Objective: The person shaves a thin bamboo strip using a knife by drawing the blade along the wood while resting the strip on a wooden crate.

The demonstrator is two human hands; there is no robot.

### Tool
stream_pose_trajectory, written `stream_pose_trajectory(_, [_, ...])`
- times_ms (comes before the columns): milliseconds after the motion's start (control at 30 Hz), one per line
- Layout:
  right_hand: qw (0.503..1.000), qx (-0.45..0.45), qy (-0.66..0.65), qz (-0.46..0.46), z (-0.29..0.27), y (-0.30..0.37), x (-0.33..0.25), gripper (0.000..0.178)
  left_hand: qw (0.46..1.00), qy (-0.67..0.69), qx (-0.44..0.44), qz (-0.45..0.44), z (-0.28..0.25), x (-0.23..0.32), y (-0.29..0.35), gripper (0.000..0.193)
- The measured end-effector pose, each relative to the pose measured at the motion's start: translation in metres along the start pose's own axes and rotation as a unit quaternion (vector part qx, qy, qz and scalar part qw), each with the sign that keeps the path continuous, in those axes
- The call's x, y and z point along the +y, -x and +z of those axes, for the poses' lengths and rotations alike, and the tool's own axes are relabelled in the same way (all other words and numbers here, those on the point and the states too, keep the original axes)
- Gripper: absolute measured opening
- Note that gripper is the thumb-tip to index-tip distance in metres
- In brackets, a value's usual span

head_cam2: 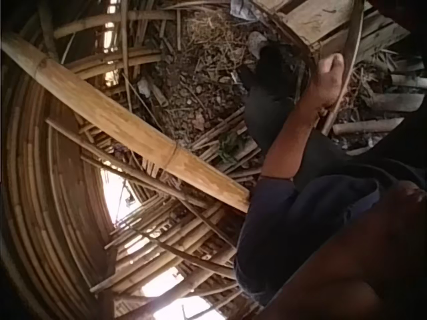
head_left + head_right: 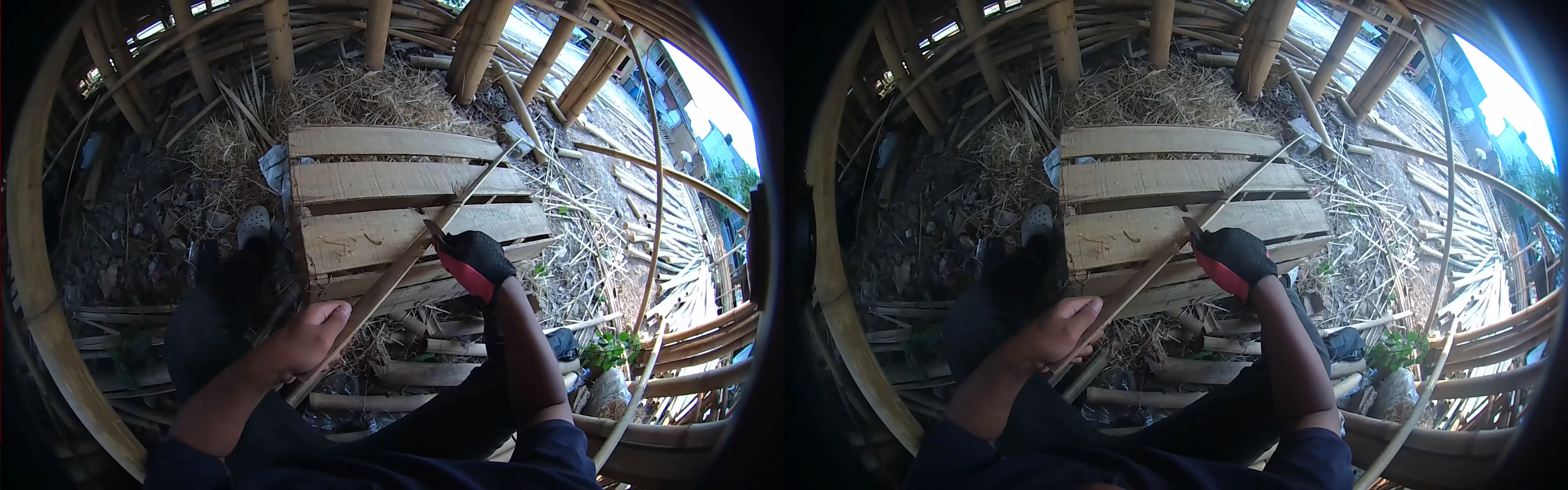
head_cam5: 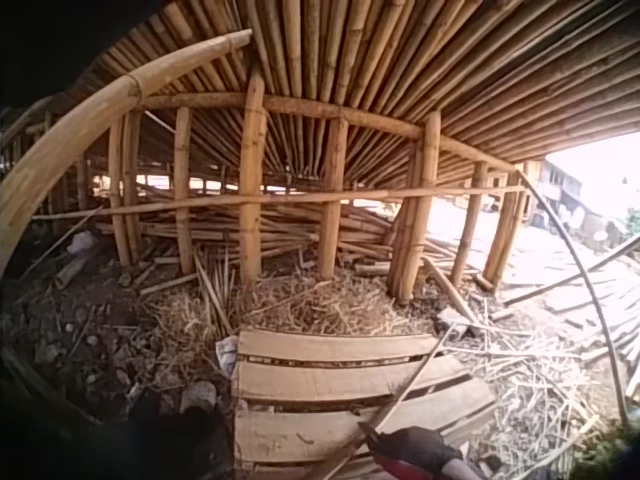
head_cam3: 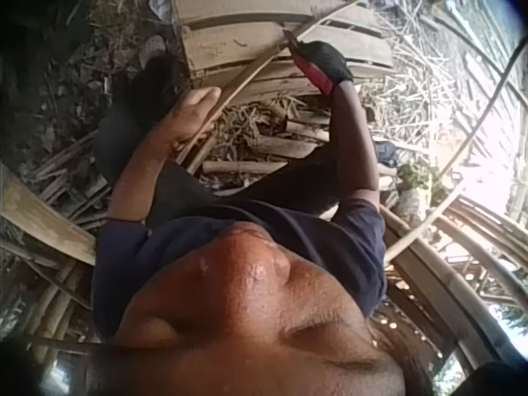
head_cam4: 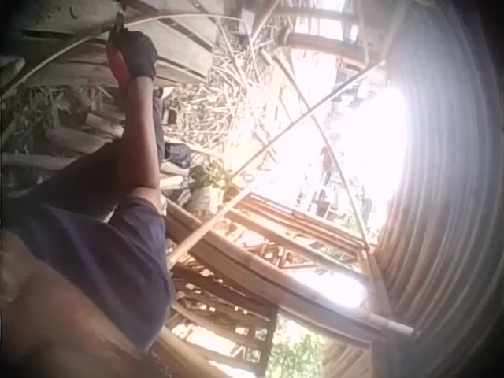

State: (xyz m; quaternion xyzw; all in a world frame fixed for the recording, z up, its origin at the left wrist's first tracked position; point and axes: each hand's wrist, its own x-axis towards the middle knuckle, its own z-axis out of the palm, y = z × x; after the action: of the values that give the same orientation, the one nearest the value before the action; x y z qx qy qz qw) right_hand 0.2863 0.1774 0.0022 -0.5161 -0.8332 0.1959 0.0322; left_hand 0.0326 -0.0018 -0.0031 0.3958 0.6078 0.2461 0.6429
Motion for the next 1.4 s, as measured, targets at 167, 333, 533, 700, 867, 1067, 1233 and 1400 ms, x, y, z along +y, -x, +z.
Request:
stream_pose_trajectory(167, [0.998,0.002,-0.022,-0.063,0.024,0.013,-0.004,0.051,0.999,-0.022,0.023,0.027,0.003,0.0,0.0,0.041])
stream_pose_trajectory(333, [0.976,-0.003,0.014,-0.216,0.025,0.028,-0.023,0.037,0.996,-0.033,0.041,0.071,0.003,-0.008,-0.006,0.041])
stream_pose_trajectory(533, [0.985,0.012,0.027,-0.171,0.022,0.015,0.002,0.041,0.999,0.013,0.036,0.036,0.008,0.001,-0.004,0.044])
stream_pose_trajectory(700, [0.987,-0.021,-0.021,-0.157,0.019,0.034,-0.031,0.055,0.998,0.053,0.018,0.016,0.002,-0.004,-0.006,0.044])
stream_pose_trajectory(867, [0.998,-0.016,0.026,-0.048,-0.002,0.022,-0.017,0.054,0.991,0.129,-0.037,0.007,-0.002,-0.001,-0.004,0.036])
stream_pose_trajectory(1067, [0.981,0.026,-0.019,-0.189,0.032,0.04,-0.038,0.052,0.989,0.146,-0.022,-0.008,0.008,0.001,-0.01,0.032])
stream_pose_trajectory(1233, [0.994,-0.047,-0.024,-0.097,0.009,0.028,-0.038,0.049,0.974,0.212,-0.063,-0.043,0.006,0.01,-0.001,0.032])
stream_pose_trajectory(1400, [0.994,-0.04,0.037,-0.096,0.006,0.019,-0.026,0.051,0.978,0.198,-0.045,-0.057,0.005,0.006,0.001,0.033])
